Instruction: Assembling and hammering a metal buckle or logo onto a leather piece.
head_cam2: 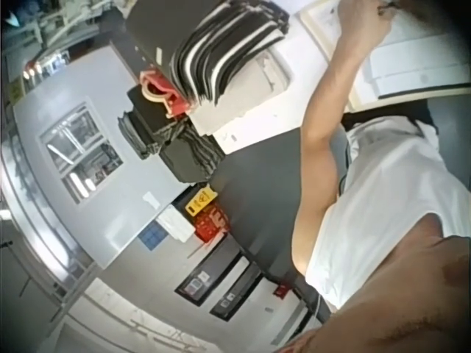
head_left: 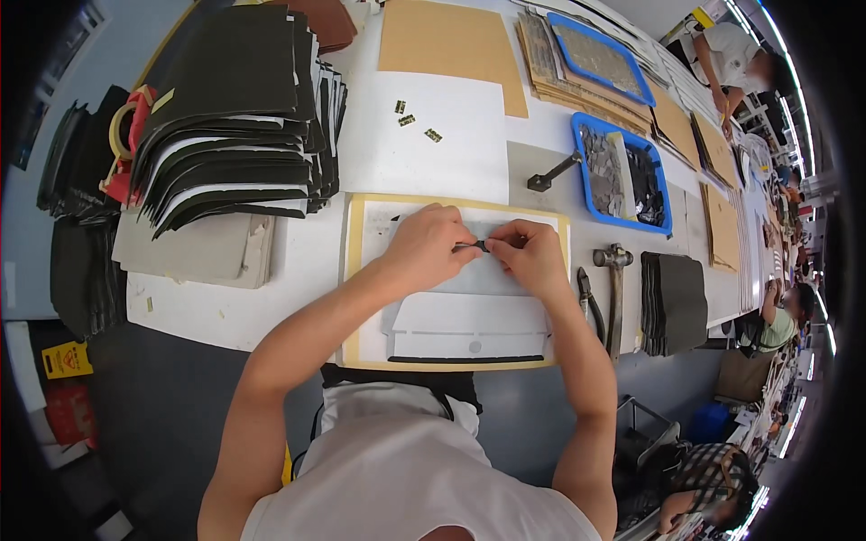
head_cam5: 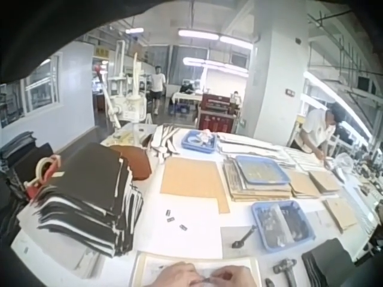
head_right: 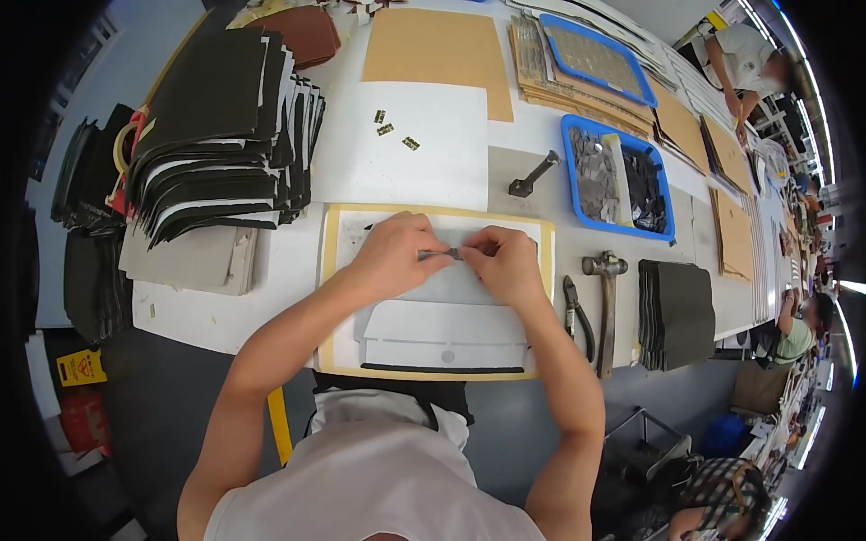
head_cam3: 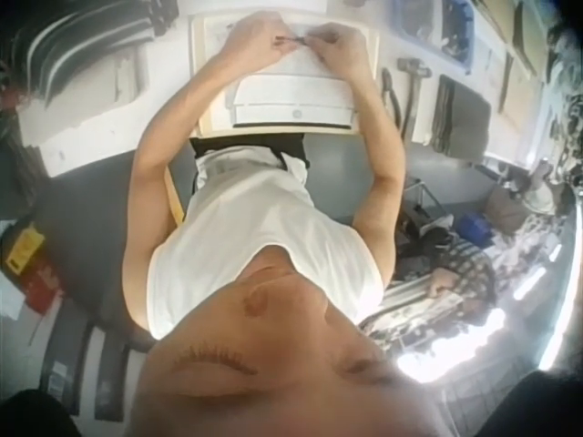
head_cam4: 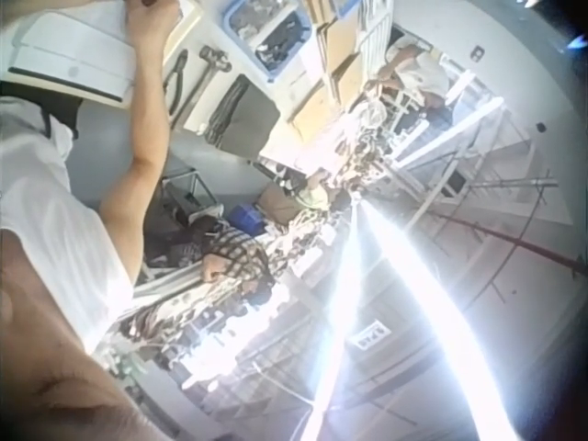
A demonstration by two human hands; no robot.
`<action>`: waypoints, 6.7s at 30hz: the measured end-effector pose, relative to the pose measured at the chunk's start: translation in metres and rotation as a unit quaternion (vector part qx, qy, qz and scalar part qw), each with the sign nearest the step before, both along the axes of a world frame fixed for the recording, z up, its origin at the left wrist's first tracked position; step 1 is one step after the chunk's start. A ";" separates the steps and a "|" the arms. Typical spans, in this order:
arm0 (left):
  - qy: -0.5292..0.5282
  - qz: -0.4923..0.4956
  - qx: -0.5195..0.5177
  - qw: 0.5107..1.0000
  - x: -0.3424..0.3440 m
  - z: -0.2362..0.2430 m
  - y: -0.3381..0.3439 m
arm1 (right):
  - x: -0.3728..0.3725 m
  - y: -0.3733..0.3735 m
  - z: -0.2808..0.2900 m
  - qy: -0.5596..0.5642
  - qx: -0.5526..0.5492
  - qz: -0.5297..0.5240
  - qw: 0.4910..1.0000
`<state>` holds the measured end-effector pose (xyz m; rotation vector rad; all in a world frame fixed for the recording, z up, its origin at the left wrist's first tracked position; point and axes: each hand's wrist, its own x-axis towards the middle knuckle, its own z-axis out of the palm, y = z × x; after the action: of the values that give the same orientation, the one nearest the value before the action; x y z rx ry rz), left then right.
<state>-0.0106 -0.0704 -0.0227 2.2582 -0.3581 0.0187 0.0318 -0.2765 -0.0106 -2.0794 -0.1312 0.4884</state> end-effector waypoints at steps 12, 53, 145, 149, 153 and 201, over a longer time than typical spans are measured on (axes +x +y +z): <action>-0.082 0.014 -0.030 0.996 -0.001 -0.014 -0.004 | 0.000 -0.007 -0.010 0.014 0.053 -0.001 0.999; 0.010 0.009 -0.035 0.999 0.007 -0.001 0.008 | 0.014 0.005 0.001 0.013 -0.018 0.032 0.999; -0.004 -0.037 -0.053 0.998 0.003 0.003 -0.013 | -0.011 -0.022 -0.010 -0.183 0.089 0.105 0.974; 0.013 -0.046 -0.048 0.998 0.004 0.003 -0.011 | -0.010 -0.023 -0.019 -0.193 0.098 0.112 0.970; 0.000 -0.008 -0.060 0.998 -0.002 -0.001 -0.014 | -0.008 -0.019 -0.023 -0.194 0.105 0.113 0.969; -0.145 -0.045 -0.126 0.980 -0.003 -0.019 -0.018 | -0.074 -0.073 0.198 -0.188 -0.292 0.177 0.921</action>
<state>-0.0131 -0.0879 -0.0418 1.9858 -0.5801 0.3314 -0.0424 -0.3495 0.1873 -2.7417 -0.6674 0.3589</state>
